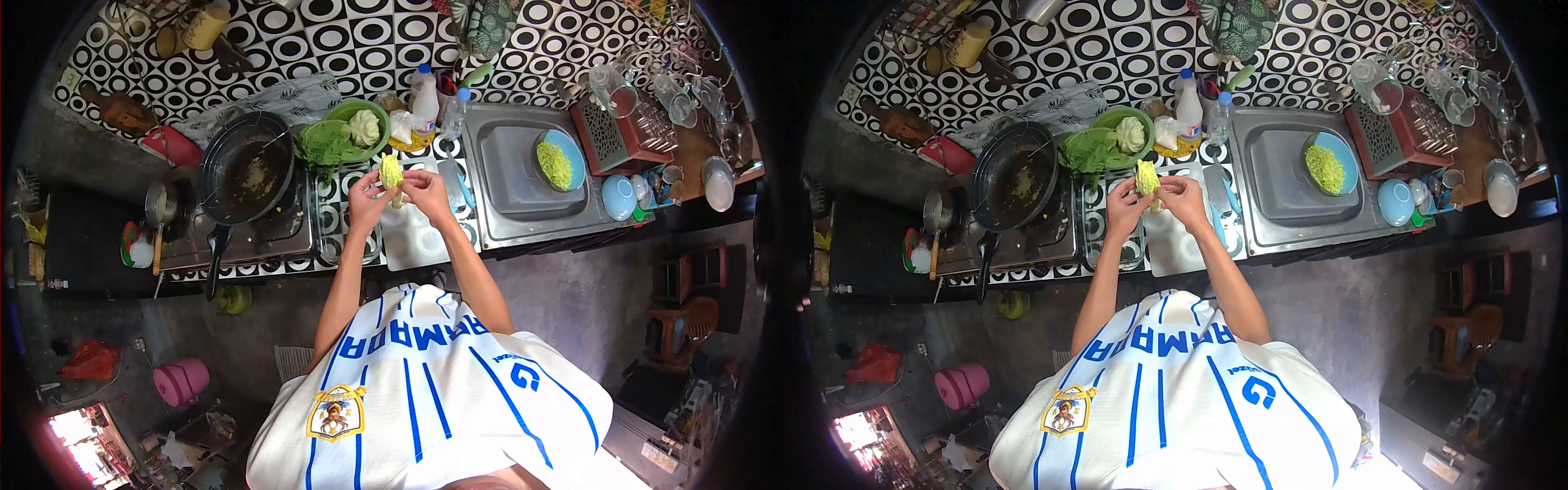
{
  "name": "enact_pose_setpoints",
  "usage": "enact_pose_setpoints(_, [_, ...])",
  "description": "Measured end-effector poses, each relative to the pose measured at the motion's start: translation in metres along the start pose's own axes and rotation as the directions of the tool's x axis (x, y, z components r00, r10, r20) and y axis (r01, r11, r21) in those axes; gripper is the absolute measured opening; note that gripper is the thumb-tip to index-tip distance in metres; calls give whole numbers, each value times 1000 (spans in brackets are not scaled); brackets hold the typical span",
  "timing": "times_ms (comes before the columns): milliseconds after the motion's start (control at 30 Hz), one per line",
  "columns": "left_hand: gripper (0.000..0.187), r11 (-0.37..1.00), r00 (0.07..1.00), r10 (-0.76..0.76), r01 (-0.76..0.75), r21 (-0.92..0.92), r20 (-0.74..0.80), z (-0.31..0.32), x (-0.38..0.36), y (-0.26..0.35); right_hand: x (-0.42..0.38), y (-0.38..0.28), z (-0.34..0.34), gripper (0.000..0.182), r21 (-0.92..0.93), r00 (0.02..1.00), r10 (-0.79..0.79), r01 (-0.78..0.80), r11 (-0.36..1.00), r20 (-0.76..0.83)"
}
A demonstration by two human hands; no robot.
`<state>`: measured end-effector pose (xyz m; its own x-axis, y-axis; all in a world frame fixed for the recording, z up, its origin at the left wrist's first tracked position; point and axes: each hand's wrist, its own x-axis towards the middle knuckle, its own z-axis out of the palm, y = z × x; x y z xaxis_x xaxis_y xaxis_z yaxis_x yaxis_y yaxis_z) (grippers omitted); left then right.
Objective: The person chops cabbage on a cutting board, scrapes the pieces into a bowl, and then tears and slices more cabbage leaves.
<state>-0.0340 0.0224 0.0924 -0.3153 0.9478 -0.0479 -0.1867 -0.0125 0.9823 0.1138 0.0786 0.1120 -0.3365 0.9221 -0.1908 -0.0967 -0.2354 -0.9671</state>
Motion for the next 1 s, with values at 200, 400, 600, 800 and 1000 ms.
enact_pose_setpoints(200, [59, 994, 1000, 24, -24, 103, 1, -6, -4, 20, 13, 7, -1, 28, -54, 997, -41, 44, 998, 71])
enact_pose_setpoints(400, [57, 998, 998, 45, -42, 56, -45, -6, -2, 19, 13, -3, 12, 30, -290, 984, -179, 171, 942, 0])
enact_pose_setpoints(600, [55, 999, 995, 44, -41, 35, -88, -19, 0, 13, 20, 8, 8, 28, -119, 987, -158, 160, 980, 25])
enact_pose_setpoints(800, [57, 996, 998, 61, -59, 61, -26, -24, 0, 12, 15, 13, 15, 22, -162, 980, -182, 193, 968, 82])
enact_pose_setpoints(1000, [53, 993, 997, 80, -79, 93, -15, -29, -4, 11, 12, 16, 20, 15, -236, 967, -238, 253, 938, 89])
